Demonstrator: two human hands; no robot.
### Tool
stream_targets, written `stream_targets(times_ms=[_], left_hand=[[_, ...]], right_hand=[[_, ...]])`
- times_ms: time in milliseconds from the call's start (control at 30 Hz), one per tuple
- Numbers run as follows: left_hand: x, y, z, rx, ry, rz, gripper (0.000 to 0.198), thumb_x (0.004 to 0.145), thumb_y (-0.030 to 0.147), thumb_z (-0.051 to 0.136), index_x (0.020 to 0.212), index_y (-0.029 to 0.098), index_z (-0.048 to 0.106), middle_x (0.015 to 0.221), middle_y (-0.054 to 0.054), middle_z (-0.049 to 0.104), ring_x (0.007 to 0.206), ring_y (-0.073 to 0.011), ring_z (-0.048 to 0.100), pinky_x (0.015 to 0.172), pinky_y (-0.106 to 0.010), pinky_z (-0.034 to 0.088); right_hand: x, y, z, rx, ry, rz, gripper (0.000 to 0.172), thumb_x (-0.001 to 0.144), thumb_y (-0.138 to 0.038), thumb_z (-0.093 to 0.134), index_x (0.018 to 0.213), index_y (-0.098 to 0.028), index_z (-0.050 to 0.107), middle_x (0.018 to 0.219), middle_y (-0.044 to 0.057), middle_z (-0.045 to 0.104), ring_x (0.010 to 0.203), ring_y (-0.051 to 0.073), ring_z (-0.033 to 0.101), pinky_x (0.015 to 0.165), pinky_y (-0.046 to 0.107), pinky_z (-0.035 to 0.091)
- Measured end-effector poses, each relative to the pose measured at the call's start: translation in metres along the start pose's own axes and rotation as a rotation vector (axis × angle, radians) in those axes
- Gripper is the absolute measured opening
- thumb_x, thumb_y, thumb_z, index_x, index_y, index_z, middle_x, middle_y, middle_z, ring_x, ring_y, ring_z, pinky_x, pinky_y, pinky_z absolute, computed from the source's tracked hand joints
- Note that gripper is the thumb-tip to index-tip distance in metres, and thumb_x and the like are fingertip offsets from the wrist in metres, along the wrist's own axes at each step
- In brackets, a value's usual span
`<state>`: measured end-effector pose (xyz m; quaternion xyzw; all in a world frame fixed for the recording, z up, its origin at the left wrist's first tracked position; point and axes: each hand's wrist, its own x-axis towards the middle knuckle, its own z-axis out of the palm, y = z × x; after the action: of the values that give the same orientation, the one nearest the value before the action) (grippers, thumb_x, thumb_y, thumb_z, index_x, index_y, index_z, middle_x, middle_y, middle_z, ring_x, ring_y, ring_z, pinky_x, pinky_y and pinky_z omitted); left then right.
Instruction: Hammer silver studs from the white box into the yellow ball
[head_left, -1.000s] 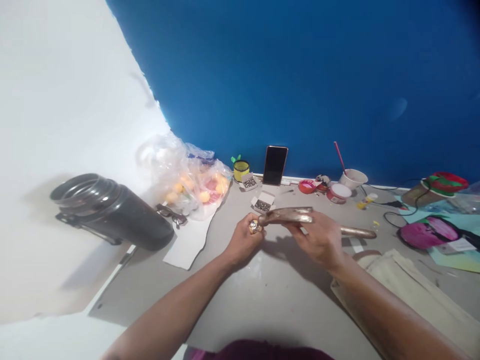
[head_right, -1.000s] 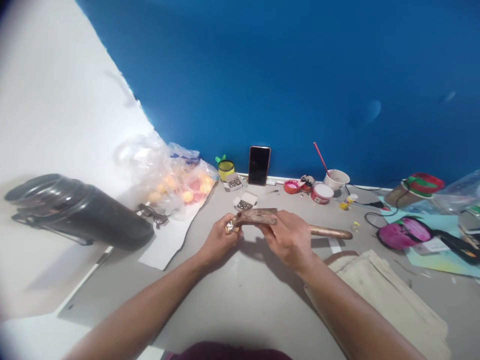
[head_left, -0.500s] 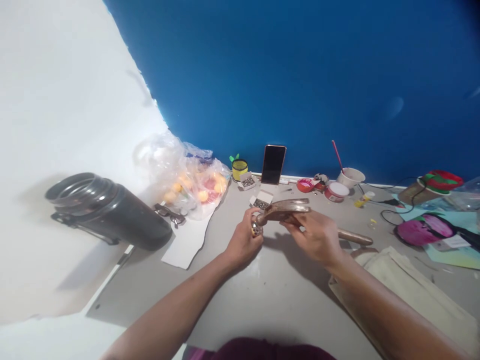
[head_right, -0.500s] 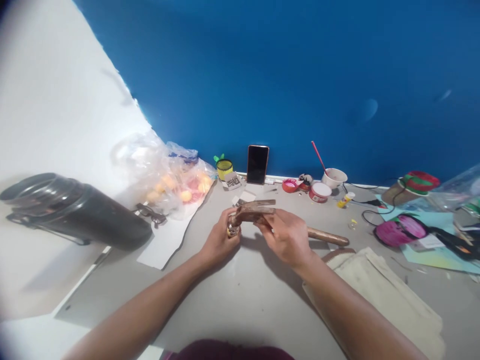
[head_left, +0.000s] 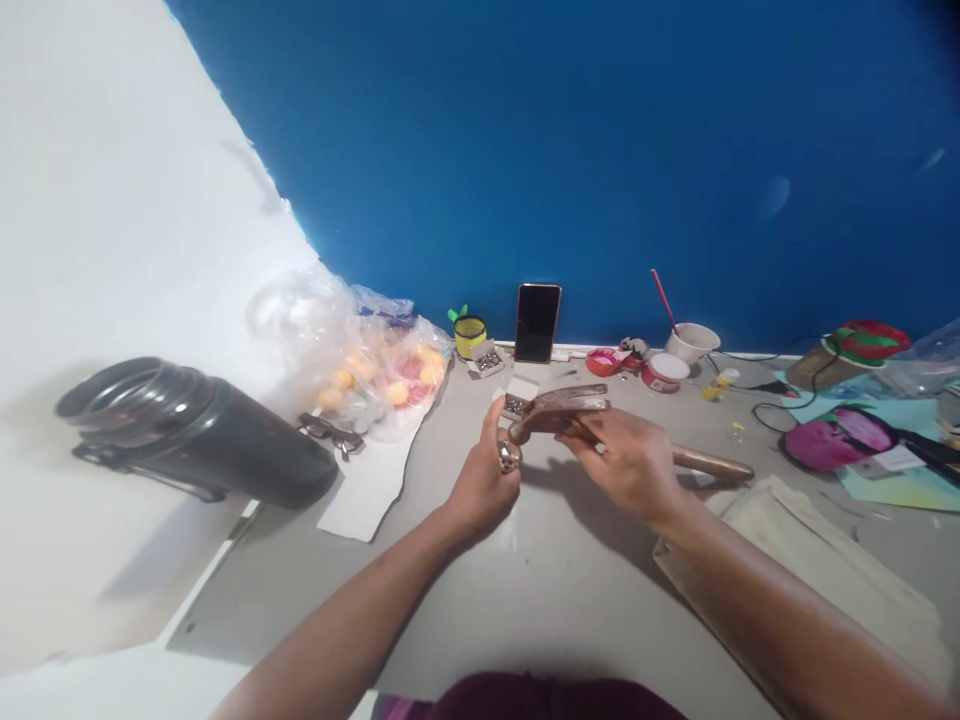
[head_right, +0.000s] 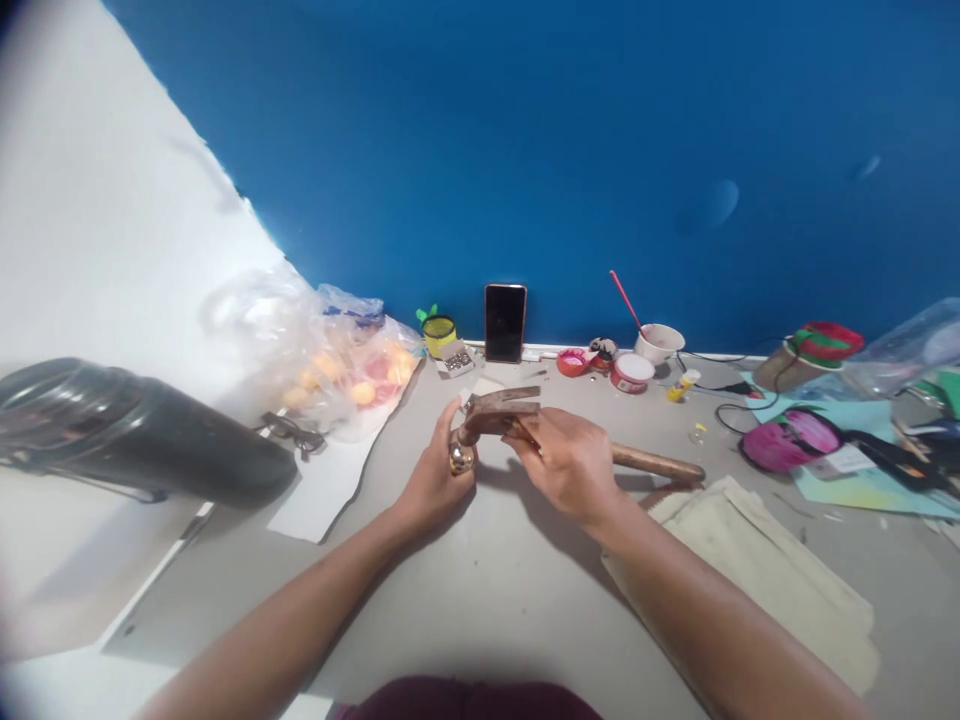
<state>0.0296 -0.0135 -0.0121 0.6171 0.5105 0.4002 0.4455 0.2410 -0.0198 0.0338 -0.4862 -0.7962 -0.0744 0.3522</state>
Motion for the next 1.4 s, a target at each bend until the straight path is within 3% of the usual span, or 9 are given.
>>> stream_targets(times_ms=[200,300,400,567,767,900,1200,1300,1400], left_hand=[[0.002,0.008,-0.002,-0.144,-0.054,-0.01,0.094,0.07,0.007,0.064,0.157,0.016,0.029,0.099,-0.005,0.069,0.084,-0.0177,0.065,0.078,-0.028,0.051],[0.003,0.011,-0.005,-0.141,-0.074,-0.06,0.08,0.068,0.008,0.063,0.145,0.019,0.043,0.087,0.0,0.066,0.072,-0.0146,0.06,0.067,-0.025,0.048],[0.002,0.013,-0.007,-0.152,-0.12,-0.102,0.05,0.068,0.012,0.065,0.118,0.019,0.06,0.08,0.002,0.063,0.065,-0.0119,0.056,0.061,-0.023,0.045],[0.002,0.016,-0.008,-0.166,-0.126,-0.147,0.024,0.071,0.022,0.072,0.092,0.019,0.062,0.078,0.001,0.065,0.065,-0.0112,0.056,0.062,-0.024,0.045],[0.003,0.015,-0.009,-0.118,-0.103,-0.128,0.02,0.072,0.024,0.071,0.088,0.019,0.061,0.076,0.002,0.065,0.066,-0.0112,0.054,0.063,-0.023,0.043],[0.006,0.012,-0.012,-0.082,-0.02,-0.125,0.017,0.071,0.022,0.069,0.085,0.019,0.061,0.073,0.004,0.06,0.063,-0.0101,0.051,0.06,-0.023,0.041],[0.009,0.004,-0.013,-0.076,0.047,-0.121,0.019,0.071,0.023,0.071,0.086,0.019,0.061,0.073,0.003,0.061,0.063,-0.0102,0.051,0.06,-0.023,0.042],[0.01,0.002,-0.013,-0.107,0.065,-0.119,0.02,0.071,0.025,0.071,0.087,0.019,0.06,0.072,0.003,0.062,0.062,-0.0105,0.052,0.06,-0.022,0.042],[0.011,0.002,-0.013,-0.116,0.081,-0.104,0.02,0.07,0.026,0.071,0.086,0.019,0.061,0.07,0.003,0.061,0.06,-0.0099,0.051,0.058,-0.022,0.041]], right_hand=[[-0.002,-0.005,0.001,-0.006,-0.015,-0.147,0.022,0.101,-0.03,0.058,0.089,-0.021,0.074,0.074,0.005,0.072,0.067,0.019,0.063,0.065,0.03,0.039],[0.0,0.004,0.002,-0.002,0.021,-0.033,0.022,0.1,-0.035,0.059,0.094,-0.022,0.075,0.08,0.007,0.074,0.074,0.021,0.066,0.069,0.031,0.043],[0.006,0.025,0.003,0.03,0.006,0.162,0.023,0.095,-0.039,0.064,0.104,-0.021,0.074,0.1,0.01,0.076,0.092,0.026,0.068,0.08,0.035,0.049],[0.015,0.062,0.007,-0.051,-0.255,0.471,0.038,0.09,-0.038,0.066,0.124,-0.022,0.068,0.11,0.01,0.076,0.096,0.029,0.068,0.077,0.035,0.047],[0.017,0.077,0.01,-0.19,-0.564,0.585,0.027,0.092,-0.045,0.06,0.107,-0.026,0.073,0.099,0.007,0.076,0.086,0.026,0.066,0.067,0.031,0.036],[0.015,0.075,0.019,-0.169,-0.591,0.562,0.025,0.096,-0.043,0.056,0.103,-0.026,0.072,0.104,0.006,0.073,0.091,0.024,0.064,0.067,0.03,0.034],[0.012,0.07,0.03,-0.266,-0.441,0.361,0.024,0.097,-0.037,0.06,0.107,-0.02,0.075,0.107,0.012,0.068,0.102,0.027,0.059,0.079,0.033,0.04],[0.031,0.052,0.034,-0.192,-0.421,0.178,0.026,0.103,-0.029,0.051,0.101,-0.02,0.076,0.105,0.011,0.073,0.102,0.025,0.06,0.085,0.032,0.04],[0.061,0.028,0.046,-0.156,-0.543,-0.042,0.026,0.102,-0.027,0.053,0.094,-0.019,0.076,0.101,0.011,0.075,0.102,0.025,0.06,0.083,0.031,0.04]])
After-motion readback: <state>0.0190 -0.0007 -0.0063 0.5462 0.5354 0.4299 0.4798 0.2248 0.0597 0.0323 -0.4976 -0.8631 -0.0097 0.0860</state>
